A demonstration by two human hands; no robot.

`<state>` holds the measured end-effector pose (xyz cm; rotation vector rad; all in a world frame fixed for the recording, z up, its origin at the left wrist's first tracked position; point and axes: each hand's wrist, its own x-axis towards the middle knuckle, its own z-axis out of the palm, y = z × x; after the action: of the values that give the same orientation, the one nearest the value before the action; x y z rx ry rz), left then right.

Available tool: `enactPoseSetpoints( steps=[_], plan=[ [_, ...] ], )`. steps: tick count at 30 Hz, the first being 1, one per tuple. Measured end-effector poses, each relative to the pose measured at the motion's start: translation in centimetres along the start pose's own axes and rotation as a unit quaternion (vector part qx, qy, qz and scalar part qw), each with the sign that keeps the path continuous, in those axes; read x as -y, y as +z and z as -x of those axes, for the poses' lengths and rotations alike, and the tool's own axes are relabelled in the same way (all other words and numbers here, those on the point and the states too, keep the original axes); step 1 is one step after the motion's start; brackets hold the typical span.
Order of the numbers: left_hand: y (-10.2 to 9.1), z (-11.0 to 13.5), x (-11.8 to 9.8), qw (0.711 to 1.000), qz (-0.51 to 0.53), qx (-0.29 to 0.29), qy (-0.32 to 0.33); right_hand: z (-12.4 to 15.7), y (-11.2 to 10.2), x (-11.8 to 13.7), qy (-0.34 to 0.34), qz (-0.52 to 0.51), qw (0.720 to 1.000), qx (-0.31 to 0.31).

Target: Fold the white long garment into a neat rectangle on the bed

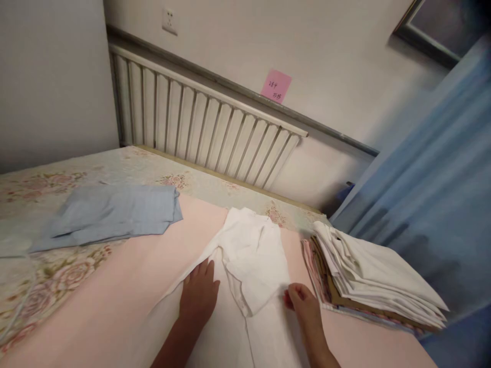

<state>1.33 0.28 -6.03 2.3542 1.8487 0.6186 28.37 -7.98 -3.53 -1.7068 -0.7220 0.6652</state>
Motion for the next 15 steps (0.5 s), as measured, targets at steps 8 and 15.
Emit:
enactPoseSetpoints(
  steps=[8,15],
  plan=[
    [0.9,0.2,0.4,0.999,0.007,-0.036,0.013,4.1,1.0,0.6,0.196,-0.271,0.937,0.1],
    [0.5,0.3,0.4,1.0,0.015,-0.02,0.006,4.2,2.9,1.1,0.23,-0.276,0.924,0.13]
  ],
)
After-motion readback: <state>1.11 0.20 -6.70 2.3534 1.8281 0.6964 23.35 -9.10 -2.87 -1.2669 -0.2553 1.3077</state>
